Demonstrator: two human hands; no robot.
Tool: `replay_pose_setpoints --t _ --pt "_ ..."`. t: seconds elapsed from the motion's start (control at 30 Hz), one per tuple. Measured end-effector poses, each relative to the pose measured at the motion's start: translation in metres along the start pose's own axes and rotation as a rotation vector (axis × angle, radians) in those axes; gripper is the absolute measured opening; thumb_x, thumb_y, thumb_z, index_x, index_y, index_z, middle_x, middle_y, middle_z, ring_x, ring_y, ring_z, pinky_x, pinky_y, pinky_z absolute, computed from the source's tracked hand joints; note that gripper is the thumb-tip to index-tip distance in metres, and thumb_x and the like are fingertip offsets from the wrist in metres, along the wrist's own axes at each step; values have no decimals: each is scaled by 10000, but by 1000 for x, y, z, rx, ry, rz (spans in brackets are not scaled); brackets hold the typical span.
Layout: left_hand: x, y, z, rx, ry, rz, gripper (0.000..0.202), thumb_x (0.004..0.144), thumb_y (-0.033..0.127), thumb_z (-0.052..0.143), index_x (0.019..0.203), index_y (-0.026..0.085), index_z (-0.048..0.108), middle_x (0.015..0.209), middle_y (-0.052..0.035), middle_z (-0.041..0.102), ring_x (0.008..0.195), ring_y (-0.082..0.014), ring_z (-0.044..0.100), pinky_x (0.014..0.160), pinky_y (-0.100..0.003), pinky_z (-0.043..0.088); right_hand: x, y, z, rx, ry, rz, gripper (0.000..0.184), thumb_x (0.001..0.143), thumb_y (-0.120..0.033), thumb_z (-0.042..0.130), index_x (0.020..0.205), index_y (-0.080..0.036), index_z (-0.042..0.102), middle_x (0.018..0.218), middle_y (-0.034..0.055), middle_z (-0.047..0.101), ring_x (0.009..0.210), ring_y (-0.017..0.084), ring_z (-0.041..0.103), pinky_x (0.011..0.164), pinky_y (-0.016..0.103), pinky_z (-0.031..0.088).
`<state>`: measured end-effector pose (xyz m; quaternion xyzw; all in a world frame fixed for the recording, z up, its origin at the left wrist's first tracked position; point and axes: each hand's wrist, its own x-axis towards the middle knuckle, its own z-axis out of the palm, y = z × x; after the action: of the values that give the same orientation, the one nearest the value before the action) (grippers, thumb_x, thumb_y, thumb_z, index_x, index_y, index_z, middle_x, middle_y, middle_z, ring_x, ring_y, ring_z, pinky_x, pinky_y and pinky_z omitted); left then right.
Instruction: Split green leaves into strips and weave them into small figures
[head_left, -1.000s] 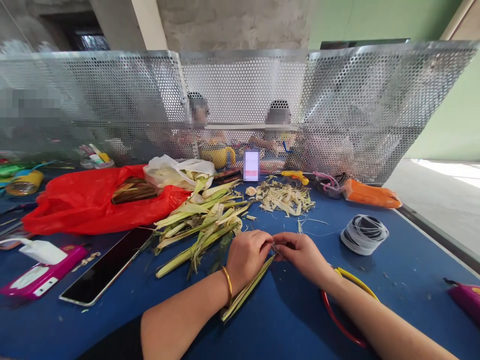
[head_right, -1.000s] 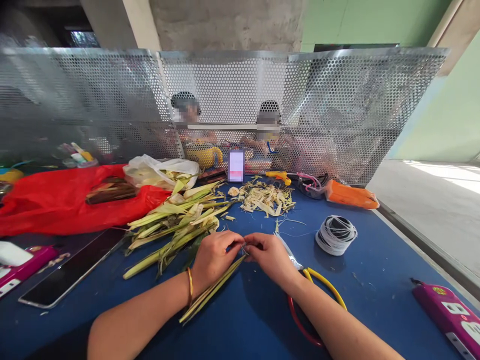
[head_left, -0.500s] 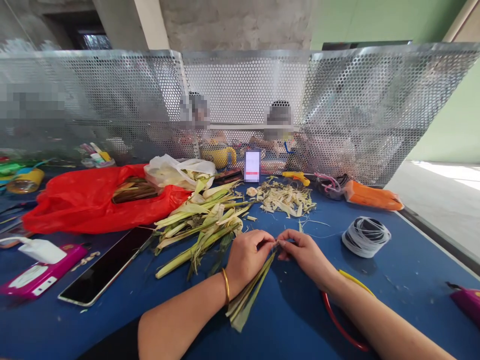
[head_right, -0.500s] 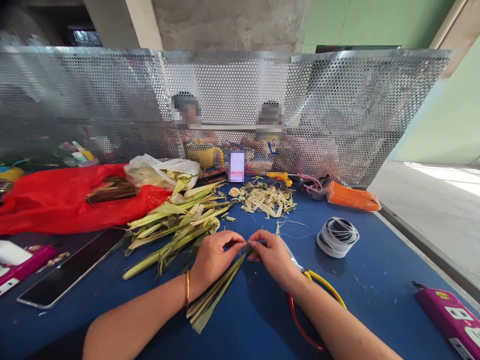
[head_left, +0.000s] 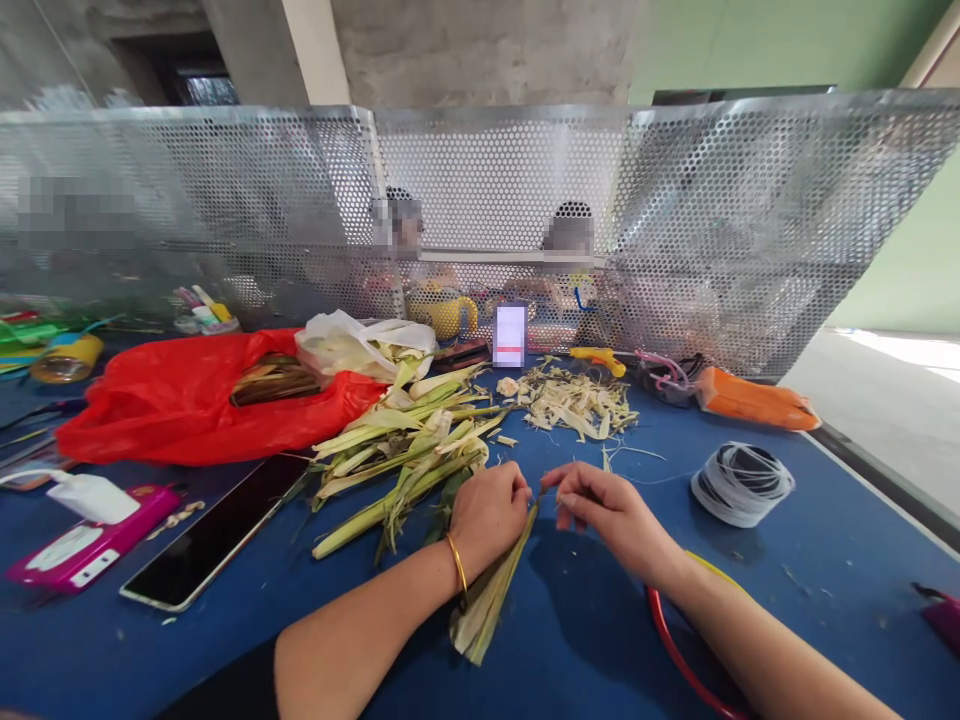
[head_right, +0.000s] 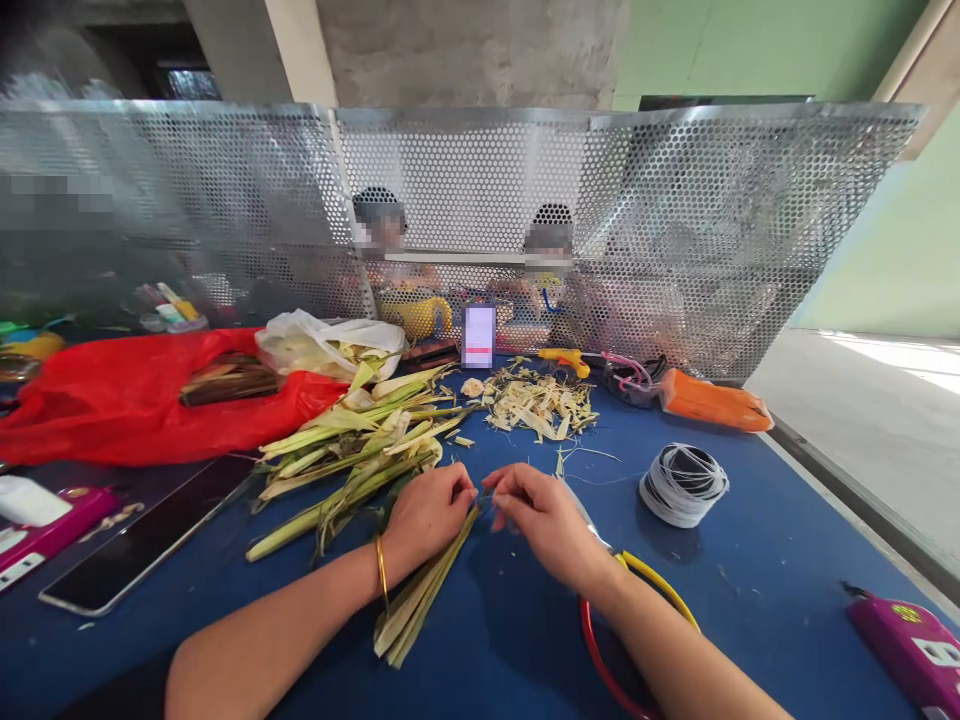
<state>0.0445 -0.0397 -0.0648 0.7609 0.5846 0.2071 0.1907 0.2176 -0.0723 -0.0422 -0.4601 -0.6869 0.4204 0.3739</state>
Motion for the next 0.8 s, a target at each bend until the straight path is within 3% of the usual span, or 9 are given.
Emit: replay_pose_setpoints --t 0.1,0.2,0.3,0.4,0.5,0.67,0.8 --pt "1 0 0 -105 2 -6 132 795 222 519 696 210 605 719 -27 656 695 -174 577 586 -262 308 2 4 5 301 -117 105 233 856 -415 546 781 -197 520 881 46 666 737 167 656 641 289 476" --pt "5 0 0 -490 -18 -89 151 794 280 526 673 195 557 599 10 566 567 -133 503 546 -243 313 4 8 6 343 -53 128 295 819 -476 590 768 -192 531 769 11 637 672 150 649 630 277 461" --pt "6 2 1 -973 -164 -209 189 789 369 529 744 185 537 487 67 437 431 -87 357 455 -216 249 7 11 5 328 16 138 317 800 -496 608 737 -198 520 709 -12 605 626 138 619 618 275 452" --pt "3 6 3 -1237 -287 -241 254 764 431 557 787 184 503 472 91 406 383 -58 269 420 -203 187 7 15 4 307 12 128 308 797 -486 613 727 -204 512 686 -20 587 621 139 601 615 275 445" --pt "1 9 3 -1260 -334 -207 282 759 455 563 776 190 468 544 70 488 380 -46 305 410 -200 190 6 16 5 264 -12 110 271 819 -454 585 738 -208 503 691 -23 575 630 138 589 617 273 443" --pt "0 11 0 -995 -271 -120 162 784 323 527 730 189 453 600 52 537 436 -53 393 444 -197 274 3 12 6 41 -76 109 192 883 -335 484 733 -220 452 691 -24 554 653 142 577 633 275 448" --pt "1 9 2 -853 -271 -127 121 805 260 485 709 188 466 577 51 534 443 -69 412 456 -208 310 0 10 7 -86 -100 126 184 903 -294 426 731 -229 417 683 -27 540 659 151 571 646 287 451"
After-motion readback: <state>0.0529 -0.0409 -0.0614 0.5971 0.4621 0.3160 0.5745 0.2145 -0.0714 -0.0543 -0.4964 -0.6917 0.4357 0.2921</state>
